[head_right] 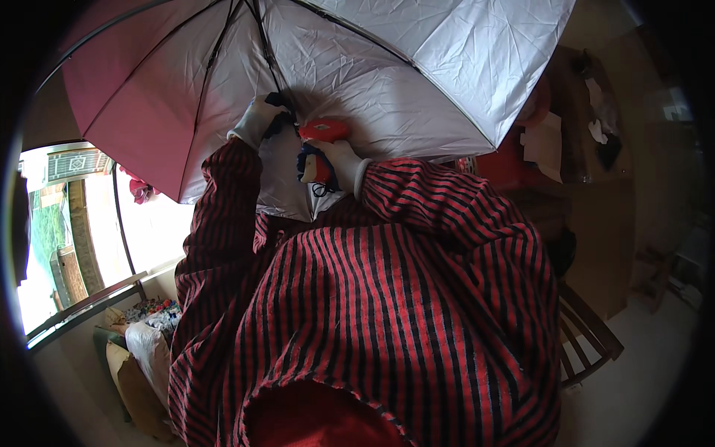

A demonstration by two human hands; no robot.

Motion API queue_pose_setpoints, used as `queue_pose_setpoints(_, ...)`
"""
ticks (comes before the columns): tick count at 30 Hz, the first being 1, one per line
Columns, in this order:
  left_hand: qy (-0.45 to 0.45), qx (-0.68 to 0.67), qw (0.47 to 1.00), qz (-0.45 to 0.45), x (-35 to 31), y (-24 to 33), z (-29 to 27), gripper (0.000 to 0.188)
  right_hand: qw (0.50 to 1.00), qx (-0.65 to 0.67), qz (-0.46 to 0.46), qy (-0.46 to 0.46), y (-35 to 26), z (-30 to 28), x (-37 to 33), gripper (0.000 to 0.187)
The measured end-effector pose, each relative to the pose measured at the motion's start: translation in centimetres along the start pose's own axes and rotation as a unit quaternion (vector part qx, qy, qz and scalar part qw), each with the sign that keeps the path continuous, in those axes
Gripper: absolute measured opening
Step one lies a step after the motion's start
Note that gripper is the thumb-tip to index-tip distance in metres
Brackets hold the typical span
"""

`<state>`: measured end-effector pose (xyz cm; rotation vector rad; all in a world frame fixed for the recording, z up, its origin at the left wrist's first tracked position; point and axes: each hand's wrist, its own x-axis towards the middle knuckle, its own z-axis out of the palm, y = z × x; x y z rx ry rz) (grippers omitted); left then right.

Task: Applying hot glue to the ribs of an umbrella and pressing the fabric cover onto them to secure it.

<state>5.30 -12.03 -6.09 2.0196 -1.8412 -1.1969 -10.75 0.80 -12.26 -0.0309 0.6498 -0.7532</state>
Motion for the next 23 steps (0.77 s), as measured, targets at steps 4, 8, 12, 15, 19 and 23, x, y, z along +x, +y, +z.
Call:
queue_pose_setpoints(4, -0.028, -0.043, 0.998, 0.029, 0.4, -1.4, -0.1, 0.016, 1.0, -0.012, -0.015, 0.001, -0.3, -0.5, 0.5, 0.019)
queue_pose_setpoints(8, -0.047, -0.086, 0.993, 0.061, 1.3, -2.3, 0.3, 0.015, 0.999, -0.026, 0.021, -0.024, -1.1, -1.7, 1.8, 0.021)
queue_pose_setpoints(12, -0.026, -0.127, 0.989, 0.071, 1.8, -3.0, 0.3, 0.013, 0.937, -0.138, -0.097, -0.307, -1.0, -2.9, 2.4, 0.021)
queue_pose_setpoints(15, -0.01, -0.134, 0.99, 0.05, 1.6, -3.7, 0.8, 0.014, 0.969, -0.068, -0.023, -0.236, -0.7, -3.1, 3.2, 0.022)
queue_pose_setpoints(19, -0.007, -0.112, 0.993, 0.048, 2.2, -3.6, 0.6, 0.016, 0.981, -0.14, -0.037, -0.13, -0.9, -3.8, 3.7, 0.023)
queue_pose_setpoints(23, 0.036, -0.113, 0.993, 0.016, 1.5, -2.9, 0.5, 0.02, 0.986, -0.166, -0.006, 0.005, -0.7, -4.2, 5.1, 0.037)
